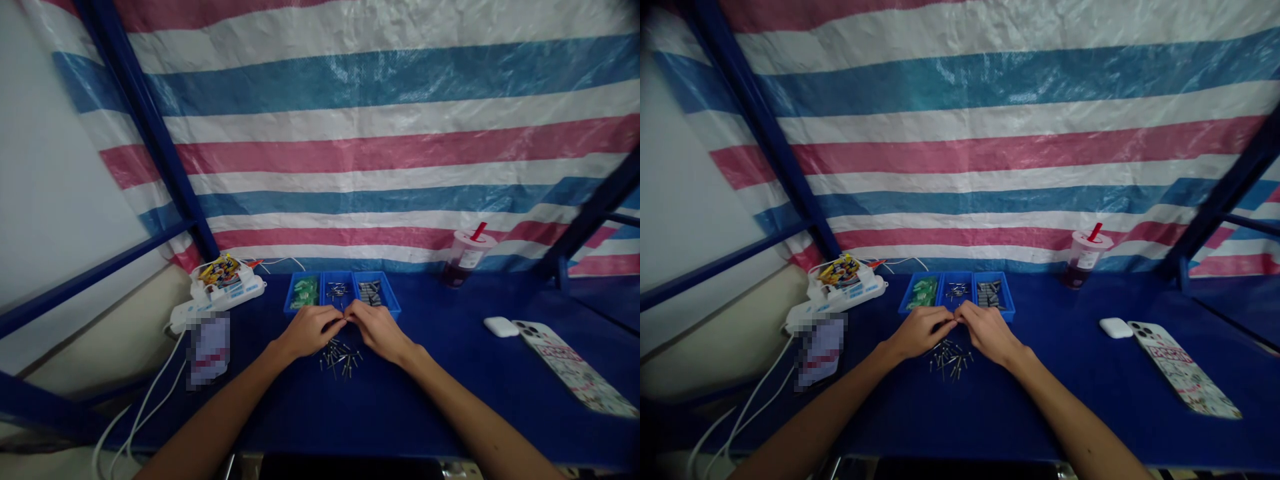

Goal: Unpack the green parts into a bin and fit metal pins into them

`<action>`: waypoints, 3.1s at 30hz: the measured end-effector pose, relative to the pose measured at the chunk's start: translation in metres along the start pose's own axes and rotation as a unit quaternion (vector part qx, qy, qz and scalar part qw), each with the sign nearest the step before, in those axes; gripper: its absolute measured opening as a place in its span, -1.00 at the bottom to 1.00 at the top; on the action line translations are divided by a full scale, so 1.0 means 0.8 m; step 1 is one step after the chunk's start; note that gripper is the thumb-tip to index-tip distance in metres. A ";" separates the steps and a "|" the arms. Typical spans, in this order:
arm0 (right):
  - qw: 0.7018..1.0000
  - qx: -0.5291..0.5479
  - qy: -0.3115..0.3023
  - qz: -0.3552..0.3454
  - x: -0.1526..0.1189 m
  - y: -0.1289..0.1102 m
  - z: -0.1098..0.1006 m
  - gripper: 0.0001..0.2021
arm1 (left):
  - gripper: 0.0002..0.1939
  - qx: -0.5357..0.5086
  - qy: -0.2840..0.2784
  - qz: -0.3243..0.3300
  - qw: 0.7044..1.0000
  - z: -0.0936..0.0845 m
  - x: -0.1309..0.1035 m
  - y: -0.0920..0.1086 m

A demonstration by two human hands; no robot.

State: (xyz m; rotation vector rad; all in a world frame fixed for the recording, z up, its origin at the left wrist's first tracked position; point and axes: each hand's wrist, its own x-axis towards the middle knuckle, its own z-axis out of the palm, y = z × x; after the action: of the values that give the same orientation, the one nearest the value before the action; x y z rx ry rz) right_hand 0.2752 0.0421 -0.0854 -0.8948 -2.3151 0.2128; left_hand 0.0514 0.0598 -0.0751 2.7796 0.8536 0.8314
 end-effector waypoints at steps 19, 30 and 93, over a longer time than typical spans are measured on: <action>0.999 -0.041 0.003 0.004 0.001 0.000 0.002 -0.83 | -0.69 -0.052 -0.038 -0.011 0.998 -0.001 0.000 0.005; 1.000 -0.005 0.002 -0.003 0.001 0.001 0.001 -0.83 | -0.81 -0.046 -0.019 -0.030 0.998 0.002 -0.001 0.000; 1.000 -0.006 -0.011 -0.001 0.000 -0.003 -0.002 -0.82 | -0.69 -0.011 -0.044 0.011 0.999 0.000 -0.001 0.003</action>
State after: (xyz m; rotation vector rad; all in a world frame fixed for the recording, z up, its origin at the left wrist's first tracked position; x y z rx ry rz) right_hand 0.2747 0.0401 -0.0836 -0.8997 -2.3397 0.2102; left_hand 0.0521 0.0572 -0.0752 2.7876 0.7957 0.7102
